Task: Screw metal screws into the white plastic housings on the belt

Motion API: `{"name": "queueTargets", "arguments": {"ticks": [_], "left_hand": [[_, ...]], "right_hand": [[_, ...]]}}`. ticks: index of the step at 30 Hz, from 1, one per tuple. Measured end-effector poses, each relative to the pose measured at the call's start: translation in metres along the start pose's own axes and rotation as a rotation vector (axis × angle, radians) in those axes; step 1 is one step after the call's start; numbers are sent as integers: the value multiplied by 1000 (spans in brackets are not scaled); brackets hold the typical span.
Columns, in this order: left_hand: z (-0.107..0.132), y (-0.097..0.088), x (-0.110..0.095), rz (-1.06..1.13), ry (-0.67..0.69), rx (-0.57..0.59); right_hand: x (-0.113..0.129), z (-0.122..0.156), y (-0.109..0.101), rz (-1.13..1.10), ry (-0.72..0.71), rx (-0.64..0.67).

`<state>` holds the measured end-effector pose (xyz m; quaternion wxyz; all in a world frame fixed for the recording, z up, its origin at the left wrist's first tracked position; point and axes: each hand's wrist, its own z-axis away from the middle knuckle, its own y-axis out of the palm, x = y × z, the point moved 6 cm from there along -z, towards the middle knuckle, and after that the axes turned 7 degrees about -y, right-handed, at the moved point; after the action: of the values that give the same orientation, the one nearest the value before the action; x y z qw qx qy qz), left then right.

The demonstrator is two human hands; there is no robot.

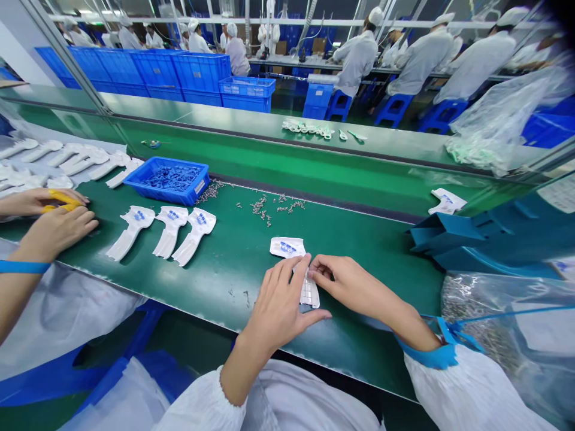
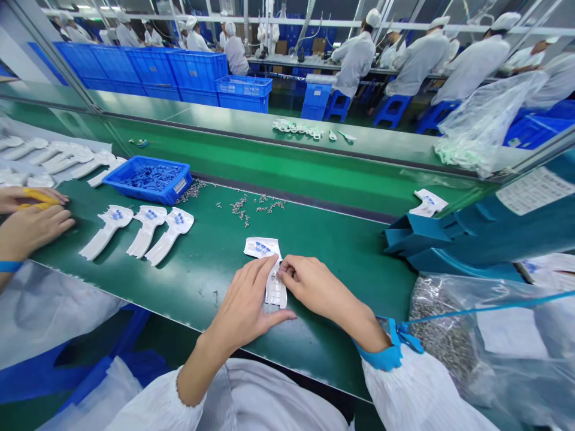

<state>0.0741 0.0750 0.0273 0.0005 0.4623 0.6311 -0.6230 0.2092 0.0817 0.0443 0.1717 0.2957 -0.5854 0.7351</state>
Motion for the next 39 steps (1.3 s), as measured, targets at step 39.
{"name": "queueTargets", "arguments": {"ticks": [39], "left_hand": [[-51,3,2,-235,-287,-262]], "right_hand": [[-86,4,-28,-432,99,-557]]}}
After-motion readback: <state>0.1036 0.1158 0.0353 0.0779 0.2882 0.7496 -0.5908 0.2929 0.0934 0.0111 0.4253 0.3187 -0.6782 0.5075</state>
